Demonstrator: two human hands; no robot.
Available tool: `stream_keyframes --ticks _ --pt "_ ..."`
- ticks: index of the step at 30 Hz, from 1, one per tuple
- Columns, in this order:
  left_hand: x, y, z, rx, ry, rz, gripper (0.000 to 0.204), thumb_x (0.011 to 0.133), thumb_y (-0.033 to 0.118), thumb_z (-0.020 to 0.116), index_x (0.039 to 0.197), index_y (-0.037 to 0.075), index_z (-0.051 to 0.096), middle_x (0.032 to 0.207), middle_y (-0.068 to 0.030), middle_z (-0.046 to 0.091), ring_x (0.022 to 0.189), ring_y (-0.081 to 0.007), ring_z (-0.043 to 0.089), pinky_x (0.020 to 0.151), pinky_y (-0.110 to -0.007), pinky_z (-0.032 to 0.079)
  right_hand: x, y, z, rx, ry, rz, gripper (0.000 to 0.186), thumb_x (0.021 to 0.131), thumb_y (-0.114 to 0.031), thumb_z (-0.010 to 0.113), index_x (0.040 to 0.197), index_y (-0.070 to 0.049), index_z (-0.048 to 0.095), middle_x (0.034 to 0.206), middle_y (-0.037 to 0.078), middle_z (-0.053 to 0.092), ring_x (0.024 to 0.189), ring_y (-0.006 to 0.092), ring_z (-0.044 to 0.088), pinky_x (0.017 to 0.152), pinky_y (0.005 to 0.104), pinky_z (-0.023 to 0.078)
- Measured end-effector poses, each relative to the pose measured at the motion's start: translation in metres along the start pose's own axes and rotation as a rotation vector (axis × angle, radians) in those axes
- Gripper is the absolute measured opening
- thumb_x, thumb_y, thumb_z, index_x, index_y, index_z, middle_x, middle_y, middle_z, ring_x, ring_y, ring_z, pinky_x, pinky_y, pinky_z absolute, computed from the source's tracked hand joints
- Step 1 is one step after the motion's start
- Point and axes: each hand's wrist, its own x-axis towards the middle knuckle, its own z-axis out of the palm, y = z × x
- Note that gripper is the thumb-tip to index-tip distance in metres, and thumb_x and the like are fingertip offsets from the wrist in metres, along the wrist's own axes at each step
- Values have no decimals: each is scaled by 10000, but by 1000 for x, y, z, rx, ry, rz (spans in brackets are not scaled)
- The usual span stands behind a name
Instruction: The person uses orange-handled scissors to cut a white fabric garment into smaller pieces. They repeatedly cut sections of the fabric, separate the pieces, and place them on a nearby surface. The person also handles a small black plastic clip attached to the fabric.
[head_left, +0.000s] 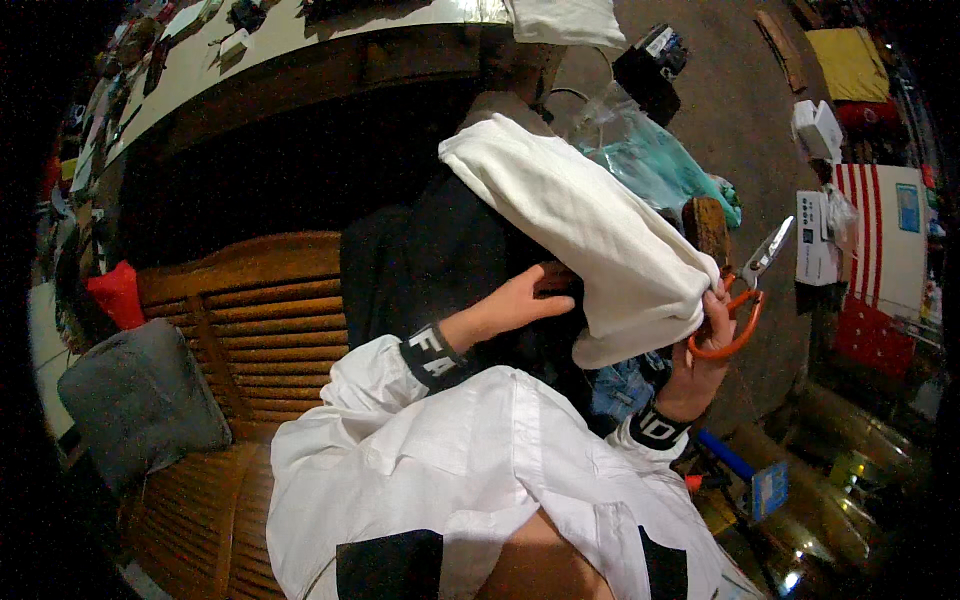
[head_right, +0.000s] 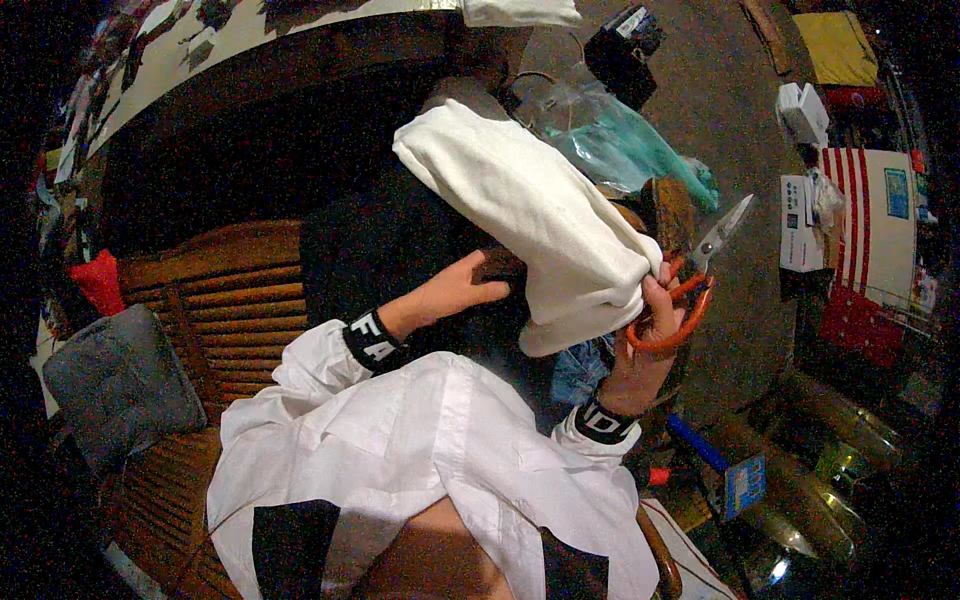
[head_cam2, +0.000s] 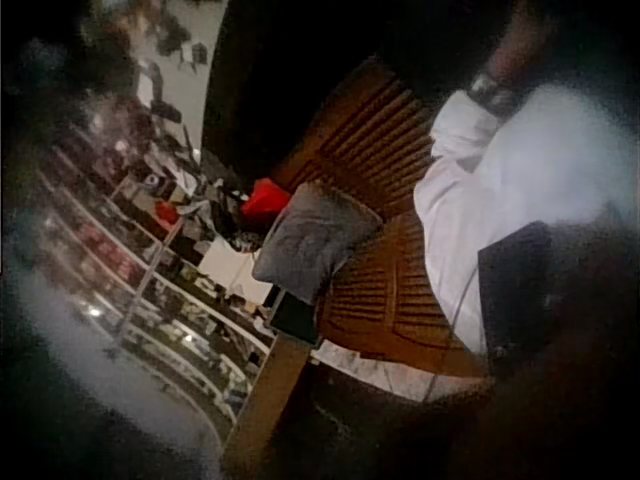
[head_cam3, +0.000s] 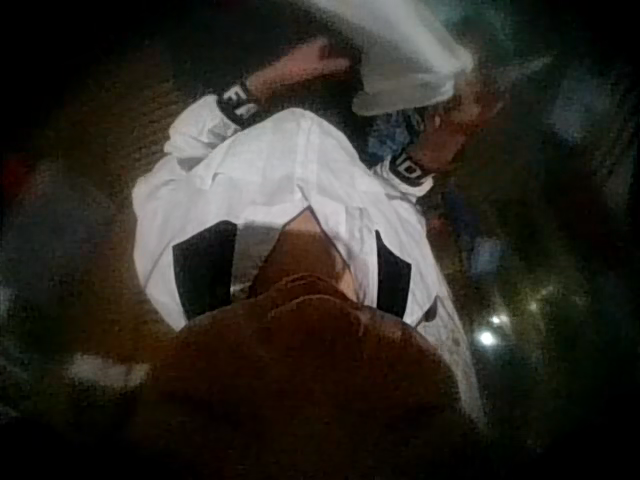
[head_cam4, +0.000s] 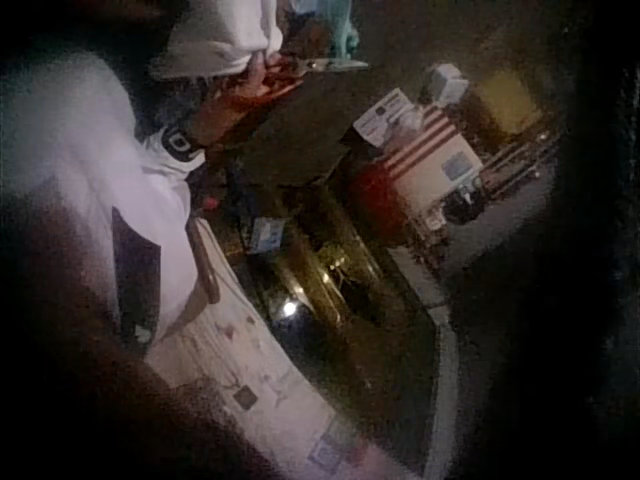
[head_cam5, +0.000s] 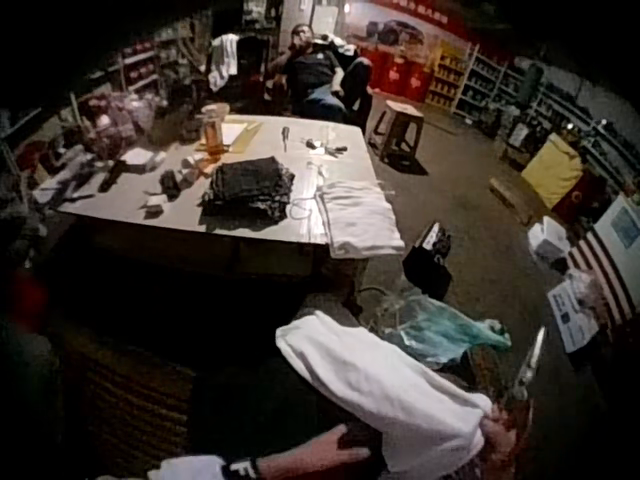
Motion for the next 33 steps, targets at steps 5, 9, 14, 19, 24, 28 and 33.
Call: stream_keyframes --ticks 5,9,14,19,24,28,33 --pt "2 24 17 -421 -217 -112 651 820 214 680 1343 -5 362 1290 -91 500 1205 -211 464 1039 -340 339 6 19 -15 285 98 248 355 868 -203 607 1167 -21 545 1254 158 503 1176 290 482 1021 431 356" --pt "-23 53 24 -198 -254 -144 592 789 204 720 1274 -14 459 1243 -83 545 1138 -180 508 988 -324 380 -4 25 -18 -51 105 34 288 842 -105 584 1099 24 567 1177 133 546 1131 248 508 1006 392 372" --pt "-29 68 34 240 -428 141 429 821 219 691 1158 -11 554 1117 -104 614 1033 -177 559 894 -314 440 5 9 -20 398 313 358 323 801 -138 644 1070 19 557 1184 162 537 1152 269 486 1021 443 317" --pt "-31 94 53 460 -629 329 315 871 262 618 1022 -14 600 967 -182 637 892 -302 612 797 -335 470 4 26 -70 -498 53 -303 413 777 -204 564 1120 -1 452 926 90 468 977 220 459 1005 423 267" --pt "-31 110 51 403 -754 353 312 893 281 575 990 -14 605 952 -195 620 873 -332 590 784 -354 467 -2 2 -64 367 113 150 385 768 -202 551 1080 13 481 930 109 471 952 193 453 929 359 288" --pt "-36 102 33 221 -348 613 259 863 240 632 935 -9 624 876 -106 653 751 -214 616 720 -307 487 17 12 -42 -682 -70 -548 456 836 -369 536 1110 -5 552 1004 140 588 1016 219 509 1060 464 160" --pt "-7 111 -57 -509 221 277 390 890 216 601 1167 -36 493 1038 -120 607 904 -183 623 796 -298 516 38 47 50 595 128 443 306 922 -229 571 1121 -16 482 1020 91 603 787 137 595 638 172 483"
